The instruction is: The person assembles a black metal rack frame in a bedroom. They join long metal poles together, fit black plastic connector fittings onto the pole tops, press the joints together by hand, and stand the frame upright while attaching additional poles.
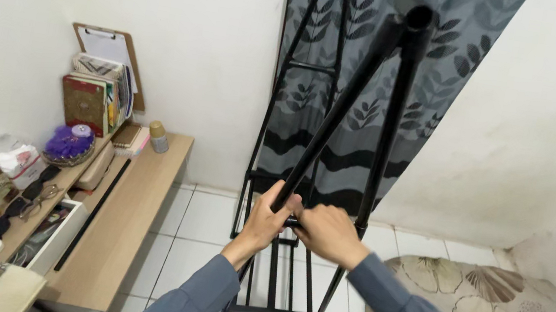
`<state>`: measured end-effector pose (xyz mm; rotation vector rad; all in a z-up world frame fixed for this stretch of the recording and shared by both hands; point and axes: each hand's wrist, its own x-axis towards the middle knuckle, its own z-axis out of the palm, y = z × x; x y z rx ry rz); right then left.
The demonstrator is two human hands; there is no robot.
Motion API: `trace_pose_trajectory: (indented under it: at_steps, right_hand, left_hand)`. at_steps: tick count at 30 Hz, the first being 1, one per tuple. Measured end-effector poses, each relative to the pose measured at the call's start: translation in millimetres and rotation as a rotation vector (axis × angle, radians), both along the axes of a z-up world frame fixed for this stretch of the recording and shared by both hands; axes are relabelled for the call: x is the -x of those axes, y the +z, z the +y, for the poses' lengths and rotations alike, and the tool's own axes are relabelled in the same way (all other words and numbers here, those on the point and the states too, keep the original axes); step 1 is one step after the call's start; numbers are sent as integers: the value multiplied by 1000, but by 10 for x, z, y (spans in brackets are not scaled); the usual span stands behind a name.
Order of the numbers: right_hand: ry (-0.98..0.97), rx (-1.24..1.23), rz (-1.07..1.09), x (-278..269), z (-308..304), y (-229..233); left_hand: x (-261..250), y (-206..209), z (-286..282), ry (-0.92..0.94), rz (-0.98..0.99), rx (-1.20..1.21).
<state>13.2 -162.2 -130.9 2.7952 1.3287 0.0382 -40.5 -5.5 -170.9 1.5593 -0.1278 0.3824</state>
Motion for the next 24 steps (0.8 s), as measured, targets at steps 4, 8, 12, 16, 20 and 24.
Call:
trace_pose_trajectory:
  at_steps: [4, 8, 12, 16, 20, 24]
  right_hand:
    - [81, -592, -266, 501, -211, -191]
    - [-67, -1150, -438, 603, -690, -400]
    - [-279, -1471, -78, 132, -1119, -545]
    - [-262, -1519, 60, -352, -1634, -579]
    - [-236, -1644, 273, -1007, -2194, -646]
    - [-375, -1270, 88, -1632, -2609, -419]
  left_hand:
    - [61, 13, -19, -80, 67, 5]
    - [8, -99, -173, -202, 153, 72]
    - [-69, -264, -847, -106, 54, -66]
    - [-128, -333, -1616, -74, 106, 38]
    - [-390, -421, -2234, -46, 125, 26]
    - [-813, -534, -2741, -230, -12, -40]
